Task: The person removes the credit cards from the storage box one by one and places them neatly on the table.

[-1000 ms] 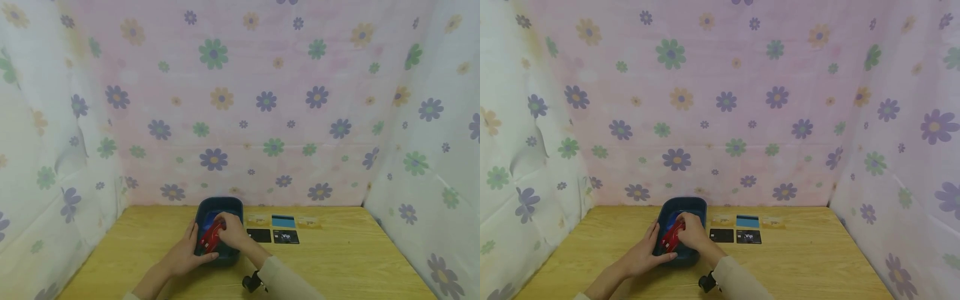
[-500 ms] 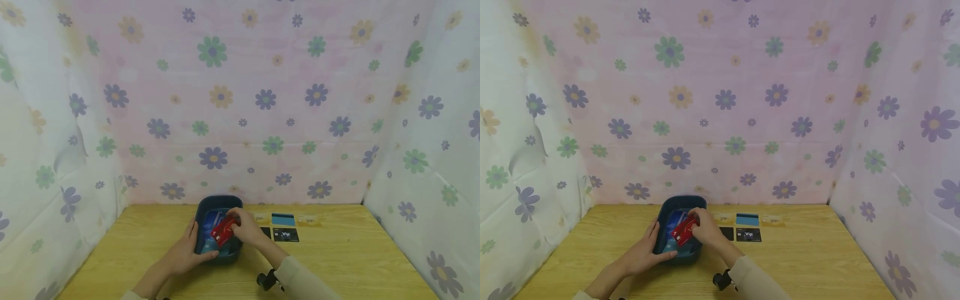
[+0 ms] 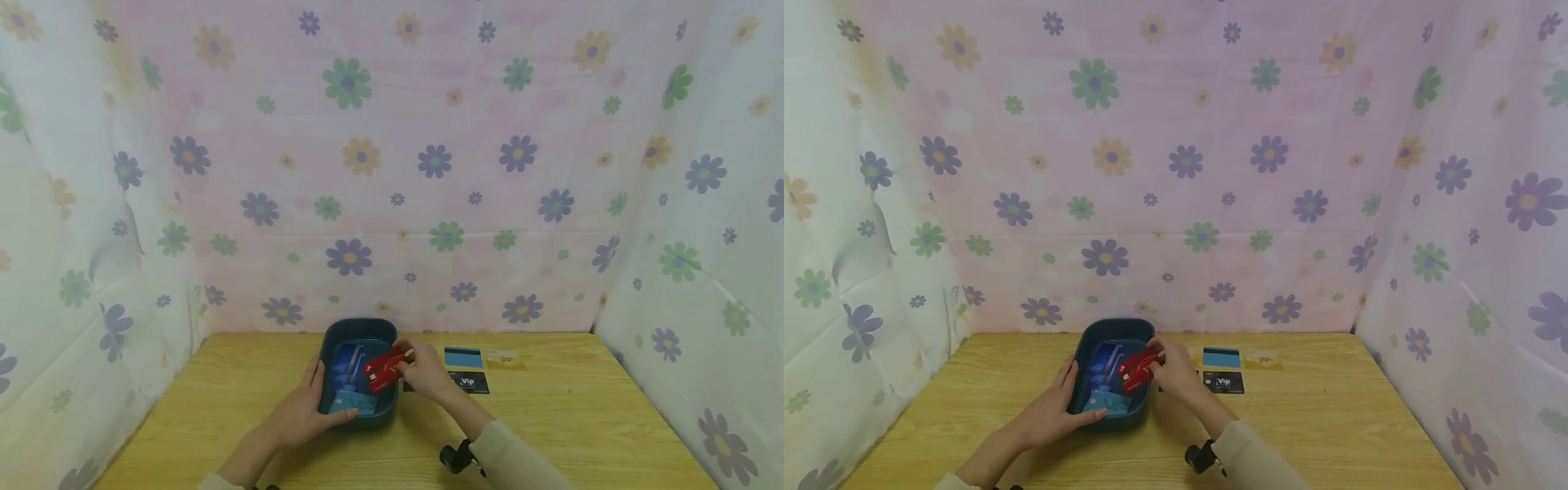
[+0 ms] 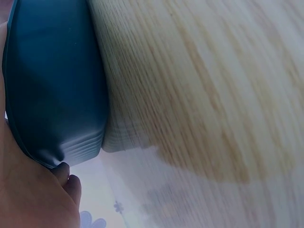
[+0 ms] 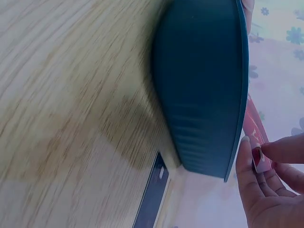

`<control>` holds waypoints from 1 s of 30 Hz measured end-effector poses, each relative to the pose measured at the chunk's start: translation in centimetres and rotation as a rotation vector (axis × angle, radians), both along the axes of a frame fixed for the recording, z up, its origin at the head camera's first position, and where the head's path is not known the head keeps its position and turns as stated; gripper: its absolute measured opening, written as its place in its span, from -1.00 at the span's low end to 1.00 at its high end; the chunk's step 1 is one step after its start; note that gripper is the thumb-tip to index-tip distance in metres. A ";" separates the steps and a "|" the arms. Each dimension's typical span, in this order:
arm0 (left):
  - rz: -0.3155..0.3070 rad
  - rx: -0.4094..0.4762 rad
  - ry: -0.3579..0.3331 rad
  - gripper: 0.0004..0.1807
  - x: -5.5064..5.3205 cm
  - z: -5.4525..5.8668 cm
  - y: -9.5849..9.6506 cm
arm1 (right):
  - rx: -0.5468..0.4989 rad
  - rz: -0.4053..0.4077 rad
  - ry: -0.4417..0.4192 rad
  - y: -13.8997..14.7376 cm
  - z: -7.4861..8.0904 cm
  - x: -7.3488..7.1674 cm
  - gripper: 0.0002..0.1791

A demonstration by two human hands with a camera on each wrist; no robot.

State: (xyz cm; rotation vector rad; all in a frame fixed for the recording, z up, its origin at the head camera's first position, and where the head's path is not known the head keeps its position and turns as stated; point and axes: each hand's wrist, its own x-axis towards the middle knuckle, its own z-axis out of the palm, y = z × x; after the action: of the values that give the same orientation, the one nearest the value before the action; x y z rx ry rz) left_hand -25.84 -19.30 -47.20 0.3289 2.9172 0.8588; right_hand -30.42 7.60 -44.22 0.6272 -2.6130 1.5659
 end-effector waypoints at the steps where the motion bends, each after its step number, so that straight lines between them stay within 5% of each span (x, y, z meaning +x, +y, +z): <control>1: -0.002 -0.003 0.001 0.42 0.0 0.0 0.0 | -0.003 -0.002 -0.004 0.2 -0.1 0.0 -0.65; 10: -0.003 -0.005 -0.001 0.43 0.0 0.0 0.0 | -0.048 0.035 -0.050 2.1 -0.4 0.1 -0.62; 30: 0.001 -0.006 0.003 0.44 -0.2 -0.4 -0.2 | -0.107 -0.028 -0.139 5.9 -0.5 0.8 -0.64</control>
State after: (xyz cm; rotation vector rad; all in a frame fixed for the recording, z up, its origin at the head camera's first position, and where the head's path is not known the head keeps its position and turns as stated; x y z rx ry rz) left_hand -26.06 -19.46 -47.59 0.3284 2.9224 0.8505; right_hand -29.57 13.49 -44.71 0.4890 -2.5973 1.7880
